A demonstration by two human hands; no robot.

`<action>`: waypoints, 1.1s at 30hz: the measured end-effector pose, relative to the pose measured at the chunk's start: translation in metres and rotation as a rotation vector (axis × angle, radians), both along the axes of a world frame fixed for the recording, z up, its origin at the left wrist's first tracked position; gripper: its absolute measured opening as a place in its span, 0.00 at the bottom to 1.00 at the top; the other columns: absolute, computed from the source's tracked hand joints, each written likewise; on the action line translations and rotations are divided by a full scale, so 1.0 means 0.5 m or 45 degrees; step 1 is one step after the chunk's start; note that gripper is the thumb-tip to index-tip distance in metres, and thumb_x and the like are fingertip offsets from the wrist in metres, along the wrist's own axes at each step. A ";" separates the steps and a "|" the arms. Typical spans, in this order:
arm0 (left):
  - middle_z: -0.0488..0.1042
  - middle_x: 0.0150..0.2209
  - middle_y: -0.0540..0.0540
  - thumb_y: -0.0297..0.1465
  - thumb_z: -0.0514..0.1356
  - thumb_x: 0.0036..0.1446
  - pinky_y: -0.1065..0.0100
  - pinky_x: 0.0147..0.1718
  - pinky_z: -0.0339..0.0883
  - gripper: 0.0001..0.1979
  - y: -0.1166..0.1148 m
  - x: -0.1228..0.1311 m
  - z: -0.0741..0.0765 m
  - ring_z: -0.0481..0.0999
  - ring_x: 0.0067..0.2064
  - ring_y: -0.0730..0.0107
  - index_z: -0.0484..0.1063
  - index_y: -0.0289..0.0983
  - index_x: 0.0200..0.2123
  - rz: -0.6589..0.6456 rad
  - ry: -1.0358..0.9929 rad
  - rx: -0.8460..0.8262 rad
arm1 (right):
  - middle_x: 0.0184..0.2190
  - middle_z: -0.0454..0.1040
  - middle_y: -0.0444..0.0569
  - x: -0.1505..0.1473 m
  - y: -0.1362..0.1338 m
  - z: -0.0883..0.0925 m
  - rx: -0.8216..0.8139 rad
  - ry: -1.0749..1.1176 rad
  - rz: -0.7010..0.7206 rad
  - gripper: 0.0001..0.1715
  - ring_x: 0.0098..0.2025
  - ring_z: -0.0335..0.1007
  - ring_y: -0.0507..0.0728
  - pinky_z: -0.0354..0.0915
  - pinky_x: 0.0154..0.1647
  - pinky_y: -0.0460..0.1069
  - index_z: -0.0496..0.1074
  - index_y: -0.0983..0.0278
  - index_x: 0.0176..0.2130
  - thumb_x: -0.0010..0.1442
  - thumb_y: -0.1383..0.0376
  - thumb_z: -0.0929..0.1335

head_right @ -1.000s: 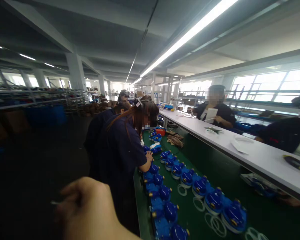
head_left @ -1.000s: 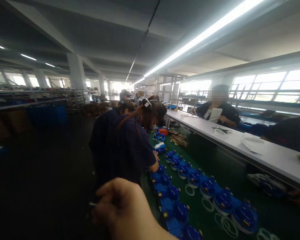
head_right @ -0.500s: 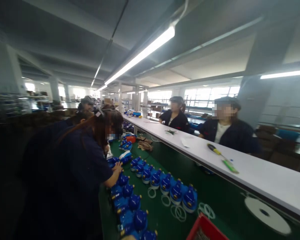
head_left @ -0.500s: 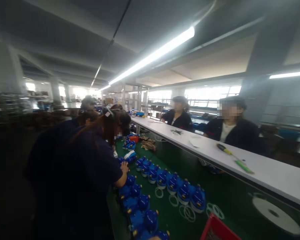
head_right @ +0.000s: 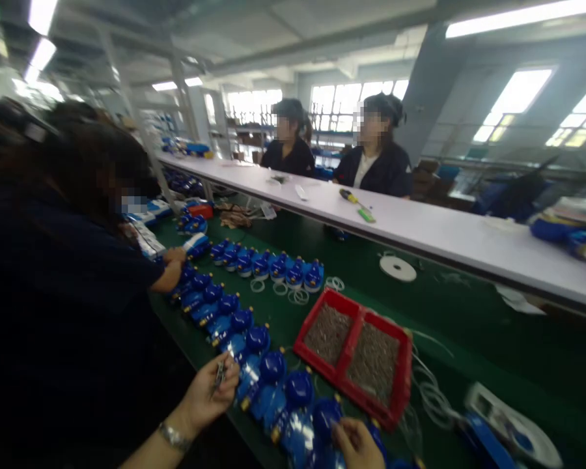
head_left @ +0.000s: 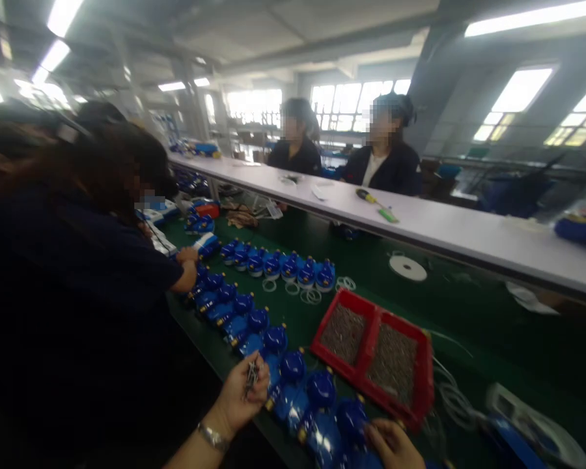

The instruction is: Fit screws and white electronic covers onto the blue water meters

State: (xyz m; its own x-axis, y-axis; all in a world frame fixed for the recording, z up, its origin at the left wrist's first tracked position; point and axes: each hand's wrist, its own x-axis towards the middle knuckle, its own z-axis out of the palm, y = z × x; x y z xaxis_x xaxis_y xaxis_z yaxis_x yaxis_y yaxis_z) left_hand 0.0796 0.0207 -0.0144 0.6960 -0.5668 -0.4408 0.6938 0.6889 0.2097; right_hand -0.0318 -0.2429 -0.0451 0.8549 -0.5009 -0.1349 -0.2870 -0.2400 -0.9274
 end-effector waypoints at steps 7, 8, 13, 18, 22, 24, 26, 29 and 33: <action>0.59 0.18 0.50 0.30 0.41 0.61 0.82 0.10 0.49 0.19 0.022 -0.021 -0.010 0.57 0.15 0.82 0.62 0.33 0.21 -0.134 -0.089 0.041 | 0.30 0.74 0.52 -0.033 0.043 -0.078 -0.634 0.091 0.089 0.10 0.34 0.70 0.59 0.65 0.37 0.53 0.68 0.64 0.29 0.52 0.63 0.61; 0.59 0.18 0.50 0.29 0.41 0.61 0.82 0.10 0.49 0.19 0.026 -0.025 -0.016 0.57 0.16 0.82 0.62 0.33 0.21 -0.141 -0.089 0.049 | 0.32 0.73 0.53 -0.032 0.049 -0.088 -0.673 0.094 0.123 0.08 0.36 0.69 0.59 0.64 0.41 0.54 0.69 0.64 0.29 0.52 0.65 0.61; 0.59 0.18 0.50 0.29 0.41 0.61 0.82 0.10 0.50 0.21 0.046 -0.044 -0.032 0.57 0.15 0.82 0.63 0.32 0.20 -0.157 -0.074 0.077 | 0.36 0.72 0.51 -0.036 0.075 -0.113 -0.880 0.064 0.348 0.07 0.43 0.64 0.60 0.54 0.50 0.58 0.71 0.64 0.27 0.52 0.70 0.64; 0.59 0.18 0.50 0.30 0.42 0.61 0.82 0.10 0.50 0.21 0.046 -0.051 -0.047 0.57 0.15 0.82 0.64 0.32 0.19 -0.195 -0.031 0.094 | 0.37 0.72 0.46 -0.036 0.101 -0.128 -1.037 0.086 0.462 0.07 0.44 0.63 0.58 0.41 0.58 0.61 0.72 0.61 0.26 0.53 0.70 0.65; 0.60 0.18 0.50 0.31 0.42 0.61 0.82 0.10 0.50 0.21 0.031 -0.059 -0.062 0.58 0.15 0.82 0.64 0.32 0.19 -0.289 0.017 0.122 | 0.34 0.72 0.46 -0.031 0.118 -0.149 -1.128 0.122 0.508 0.07 0.43 0.62 0.57 0.37 0.59 0.62 0.72 0.61 0.26 0.52 0.70 0.65; 0.60 0.17 0.50 0.31 0.42 0.61 0.82 0.10 0.49 0.21 0.021 -0.065 -0.070 0.58 0.15 0.82 0.64 0.32 0.20 -0.355 0.016 0.136 | 0.32 0.71 0.46 -0.028 0.124 -0.157 -1.156 0.134 0.512 0.08 0.42 0.62 0.57 0.36 0.59 0.62 0.72 0.61 0.26 0.53 0.70 0.65; 0.61 0.17 0.50 0.31 0.43 0.61 0.82 0.10 0.49 0.20 0.011 -0.071 -0.078 0.58 0.14 0.82 0.65 0.32 0.20 -0.415 0.010 0.150 | 0.30 0.71 0.46 -0.025 0.128 -0.162 -1.174 0.137 0.527 0.09 0.41 0.62 0.56 0.36 0.59 0.62 0.72 0.61 0.25 0.53 0.70 0.65; 0.62 0.17 0.50 0.32 0.43 0.61 0.82 0.10 0.48 0.20 -0.002 -0.076 -0.086 0.58 0.14 0.82 0.64 0.32 0.20 -0.469 0.013 0.172 | 0.28 0.71 0.45 -0.022 0.129 -0.164 -1.185 0.135 0.544 0.10 0.39 0.62 0.55 0.37 0.59 0.61 0.72 0.60 0.25 0.54 0.69 0.64; 0.62 0.17 0.49 0.32 0.43 0.60 0.82 0.09 0.47 0.20 -0.012 -0.079 -0.091 0.59 0.14 0.81 0.64 0.32 0.20 -0.521 0.026 0.189 | 0.28 0.70 0.45 -0.021 0.128 -0.161 -1.192 0.137 0.558 0.10 0.39 0.62 0.55 0.38 0.59 0.61 0.72 0.60 0.25 0.55 0.68 0.64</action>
